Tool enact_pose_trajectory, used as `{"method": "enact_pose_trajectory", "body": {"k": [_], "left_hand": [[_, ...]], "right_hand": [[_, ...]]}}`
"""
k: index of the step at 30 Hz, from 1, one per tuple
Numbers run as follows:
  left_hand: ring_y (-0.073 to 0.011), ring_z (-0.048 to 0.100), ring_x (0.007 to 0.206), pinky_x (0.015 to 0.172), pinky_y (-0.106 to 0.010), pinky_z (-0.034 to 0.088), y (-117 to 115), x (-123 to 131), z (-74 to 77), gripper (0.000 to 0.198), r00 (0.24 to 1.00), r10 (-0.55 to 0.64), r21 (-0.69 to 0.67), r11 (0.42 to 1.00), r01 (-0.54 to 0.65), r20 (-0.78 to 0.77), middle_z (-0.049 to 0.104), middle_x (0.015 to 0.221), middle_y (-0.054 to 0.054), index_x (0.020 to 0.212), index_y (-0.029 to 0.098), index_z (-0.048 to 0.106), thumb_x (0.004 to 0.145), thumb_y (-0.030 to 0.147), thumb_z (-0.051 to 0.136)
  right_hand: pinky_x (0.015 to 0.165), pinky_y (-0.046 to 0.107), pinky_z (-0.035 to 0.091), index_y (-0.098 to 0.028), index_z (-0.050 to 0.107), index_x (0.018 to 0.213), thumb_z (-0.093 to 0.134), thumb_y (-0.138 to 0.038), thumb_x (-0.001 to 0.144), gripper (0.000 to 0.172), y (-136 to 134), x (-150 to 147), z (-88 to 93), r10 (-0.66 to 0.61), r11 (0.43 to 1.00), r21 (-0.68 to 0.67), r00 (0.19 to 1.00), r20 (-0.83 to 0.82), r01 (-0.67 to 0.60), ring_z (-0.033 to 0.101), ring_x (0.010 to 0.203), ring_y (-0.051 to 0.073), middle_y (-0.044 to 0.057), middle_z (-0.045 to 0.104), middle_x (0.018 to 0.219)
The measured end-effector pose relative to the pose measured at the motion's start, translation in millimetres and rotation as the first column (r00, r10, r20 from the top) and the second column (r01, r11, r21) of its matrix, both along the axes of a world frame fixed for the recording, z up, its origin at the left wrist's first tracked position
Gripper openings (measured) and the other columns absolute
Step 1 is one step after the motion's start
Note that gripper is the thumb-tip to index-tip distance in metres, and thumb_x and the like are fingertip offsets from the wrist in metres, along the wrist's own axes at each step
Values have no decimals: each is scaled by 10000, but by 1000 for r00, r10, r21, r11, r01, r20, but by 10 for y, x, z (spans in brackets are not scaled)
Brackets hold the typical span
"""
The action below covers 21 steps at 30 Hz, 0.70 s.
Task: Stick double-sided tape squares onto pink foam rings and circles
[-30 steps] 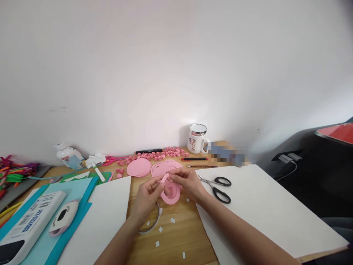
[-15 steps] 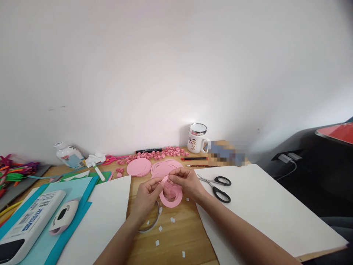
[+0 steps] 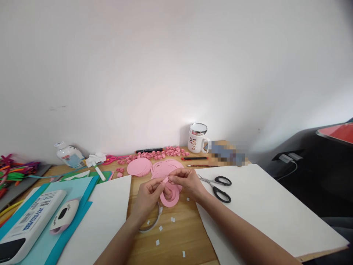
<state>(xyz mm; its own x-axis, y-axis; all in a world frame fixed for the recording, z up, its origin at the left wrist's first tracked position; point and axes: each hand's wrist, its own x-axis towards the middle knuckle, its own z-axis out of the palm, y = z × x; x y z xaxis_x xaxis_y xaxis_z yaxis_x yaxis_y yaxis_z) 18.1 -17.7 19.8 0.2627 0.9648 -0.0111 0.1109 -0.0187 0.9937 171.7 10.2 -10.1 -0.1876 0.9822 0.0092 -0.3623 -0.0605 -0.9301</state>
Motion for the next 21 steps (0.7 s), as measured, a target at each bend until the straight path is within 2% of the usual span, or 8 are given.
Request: {"method": "enact_pose_trajectory", "body": {"k": [5,13,21], "left_hand": [[-132,552,579,583,-241,442,14,-19,-19,283,999,32,25,999,-31,-22,640,620,-28,945,116,623,773,316,523],[-132,543,577,589,-244,434,-4,1,11,271,1000,-19,39,999,20,-17,639,622,-36,867,111,644,795,324,493],[-129,542,585,596,-232,431,25,-22,-38,239,999,39,28,999,-38,-29,646,628,-26,884,120,636,780,298,515]], "right_hand": [[635,267,479,-146,668,742,718,-282,575,221,3,3,-2,29,1000,-6,1000,-9,-29,601,596,122,18,663,640],[576,232,455,-147,646,658,738,-251,554,174,-2,1,-2,24,999,34,1000,-10,-24,566,546,93,-10,636,602],[627,265,473,-153,672,736,722,-283,570,216,-2,-12,6,42,999,-14,999,-13,-42,594,579,114,6,655,624]]}}
